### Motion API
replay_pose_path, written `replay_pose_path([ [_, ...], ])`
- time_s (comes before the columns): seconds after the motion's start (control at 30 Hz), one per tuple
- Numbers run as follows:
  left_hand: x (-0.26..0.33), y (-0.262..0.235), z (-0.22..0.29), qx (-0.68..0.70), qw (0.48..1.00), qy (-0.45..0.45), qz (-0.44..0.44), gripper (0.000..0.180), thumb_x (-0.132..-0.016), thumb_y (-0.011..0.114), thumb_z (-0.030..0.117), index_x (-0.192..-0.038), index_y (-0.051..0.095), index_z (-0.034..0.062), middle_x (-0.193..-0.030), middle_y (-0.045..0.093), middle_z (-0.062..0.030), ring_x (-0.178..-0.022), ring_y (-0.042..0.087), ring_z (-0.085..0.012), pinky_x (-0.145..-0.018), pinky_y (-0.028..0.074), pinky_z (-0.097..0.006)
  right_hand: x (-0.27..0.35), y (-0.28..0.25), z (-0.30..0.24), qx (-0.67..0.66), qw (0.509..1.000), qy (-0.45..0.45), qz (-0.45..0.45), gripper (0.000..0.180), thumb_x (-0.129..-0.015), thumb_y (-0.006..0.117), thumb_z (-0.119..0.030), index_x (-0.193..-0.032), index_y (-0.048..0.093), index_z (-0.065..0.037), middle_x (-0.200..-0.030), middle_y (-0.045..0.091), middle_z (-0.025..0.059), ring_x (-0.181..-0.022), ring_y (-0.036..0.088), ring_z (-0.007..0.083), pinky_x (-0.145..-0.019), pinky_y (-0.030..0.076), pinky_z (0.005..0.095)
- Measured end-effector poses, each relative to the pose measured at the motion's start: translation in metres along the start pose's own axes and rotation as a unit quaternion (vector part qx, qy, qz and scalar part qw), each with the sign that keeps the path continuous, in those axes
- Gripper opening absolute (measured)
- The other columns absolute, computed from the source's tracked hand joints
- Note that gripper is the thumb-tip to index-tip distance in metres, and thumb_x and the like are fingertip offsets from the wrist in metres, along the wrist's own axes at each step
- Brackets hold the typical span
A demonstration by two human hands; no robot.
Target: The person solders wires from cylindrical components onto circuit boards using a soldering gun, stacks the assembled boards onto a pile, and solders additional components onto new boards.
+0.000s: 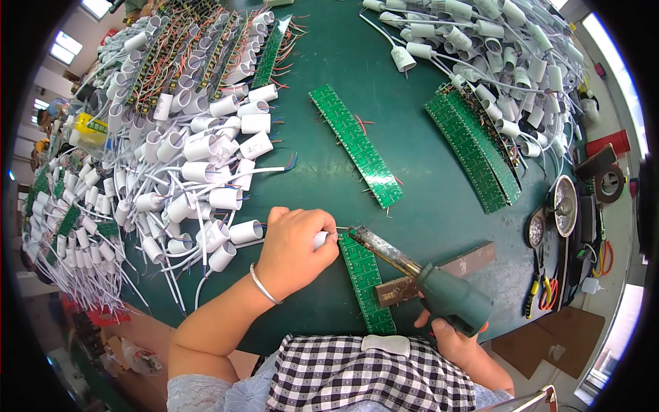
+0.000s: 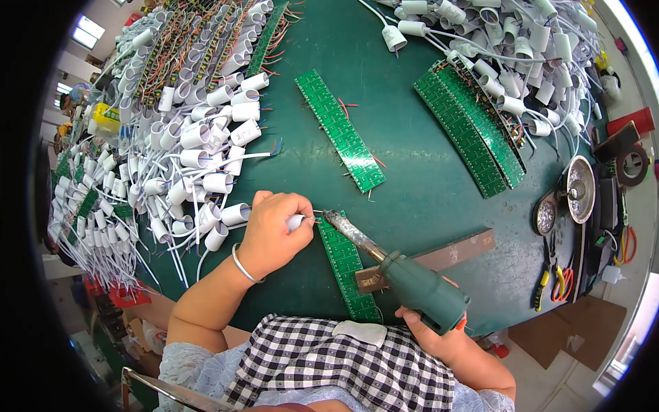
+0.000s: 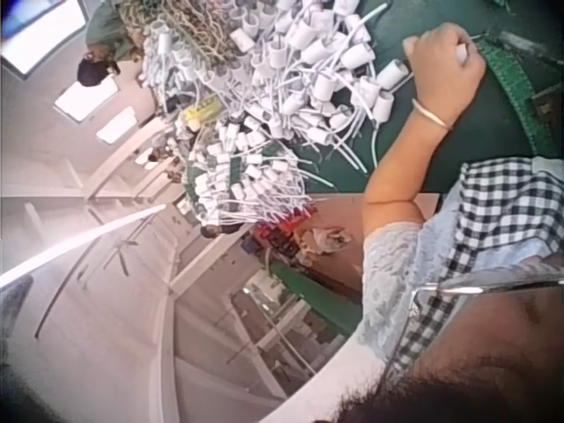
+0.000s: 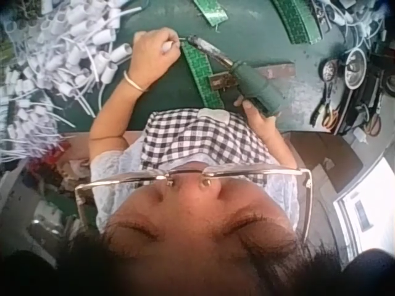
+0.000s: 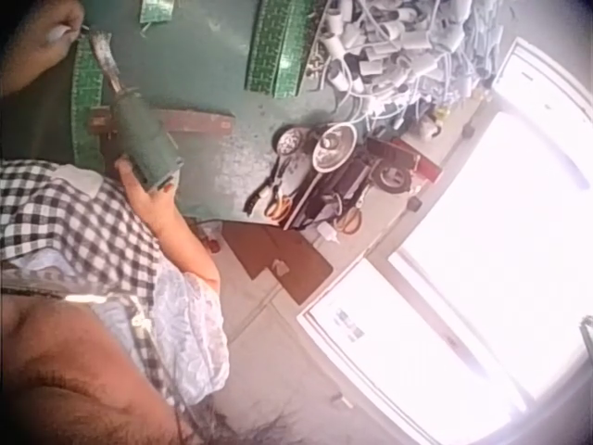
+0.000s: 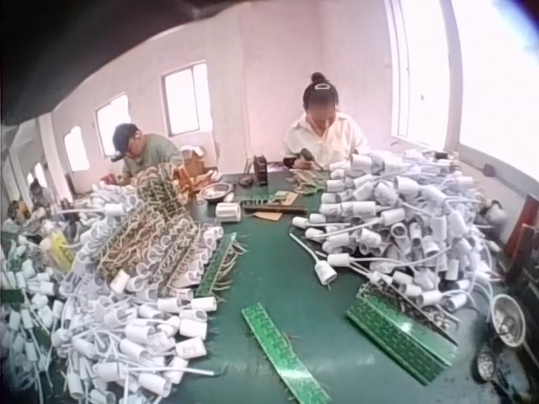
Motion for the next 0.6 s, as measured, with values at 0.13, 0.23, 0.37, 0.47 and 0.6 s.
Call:
replay_pose_path([
  [0.13, 0.0012, 0.0008, 0.001, -0.008, 1.0, 0.001, 0.012, 0.007, -0.075, 0.063, 0.011, -0.075, 0.056, 0.0111, -0.069, 0.06, 0.0, -0.066, 0.056, -0.0204, -0.072, 0.033, -0.036, -0.0031, 0.002, -0.0055, -0.052, 0.998, -0.005, 0.043, 0.032, -0.088, 0.061, -0.015, -0.115, 0.055, 0.002, -0.086, 0.063, 0.009, -0.07, 0.064, 0.0153, -0.064, 0.052, 0.0293],
  [0.23, 0.0016, 0.0004, 0.0009, -0.008, 1.0, 0.001, 0.015, 0.007, -0.075, 0.064, 0.011, -0.076, 0.056, 0.0114, -0.069, 0.06, 0.0009, -0.067, 0.056, -0.0196, -0.073, 0.032, -0.036, -0.0037, 0.0023, -0.0055, -0.074, 0.996, 0.0, 0.052, 0.031, -0.087, 0.062, -0.014, -0.113, 0.057, 0.003, -0.085, 0.062, 0.0089, -0.07, 0.064, 0.0154, -0.064, 0.052, 0.029],
  [0.37, 0.0004, 0.0009, -0.0007, -0.001, 1.0, -0.005, 0.005, 0.007, -0.076, 0.064, 0.012, -0.077, 0.057, 0.012, -0.07, 0.06, 0.0017, -0.068, 0.056, -0.0188, -0.074, 0.03, -0.036, -0.0055, 0.0021, -0.0039, -0.042, 0.999, -0.005, 0.018, 0.049, -0.09, 0.06, -0.032, -0.124, 0.049, 0.002, -0.112, 0.058, 0.0136, -0.069, 0.063, 0.0201, -0.064, 0.051, 0.0304],
  [0.47, 0.0024, -0.0003, -0.0008, -0.004, 1.0, -0.007, -0.002, 0.007, -0.076, 0.064, 0.012, -0.077, 0.058, 0.0123, -0.071, 0.061, 0.0018, -0.068, 0.056, -0.0185, -0.074, 0.03, -0.036, -0.0046, 0.004, -0.0022, -0.048, 0.999, -0.007, 0.015, 0.049, -0.09, 0.059, -0.031, -0.125, 0.049, 0.002, -0.112, 0.058, 0.0134, -0.069, 0.063, 0.0201, -0.063, 0.051, 0.0304],
  [0.6, 0.0026, 0.0009, -0.0007, -0.002, 1.0, -0.008, -0.002, 0.007, -0.076, 0.064, 0.012, -0.077, 0.058, 0.0124, -0.071, 0.061, 0.0019, -0.068, 0.055, -0.0184, -0.074, 0.029, -0.036, -0.0032, 0.0045, -0.0025, -0.043, 0.999, -0.012, 0.014, 0.047, -0.091, 0.059, -0.03, -0.125, 0.048, 0.002, -0.111, 0.058, 0.0135, -0.068, 0.063, 0.0203, -0.063, 0.051, 0.0306],
])
Point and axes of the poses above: each hand's wrist, its own x-axis away from the middle knuckle, its own y-axis out of the palm, z = x × y, the point moved 5 cm from there along -x, towards the middle knuckle
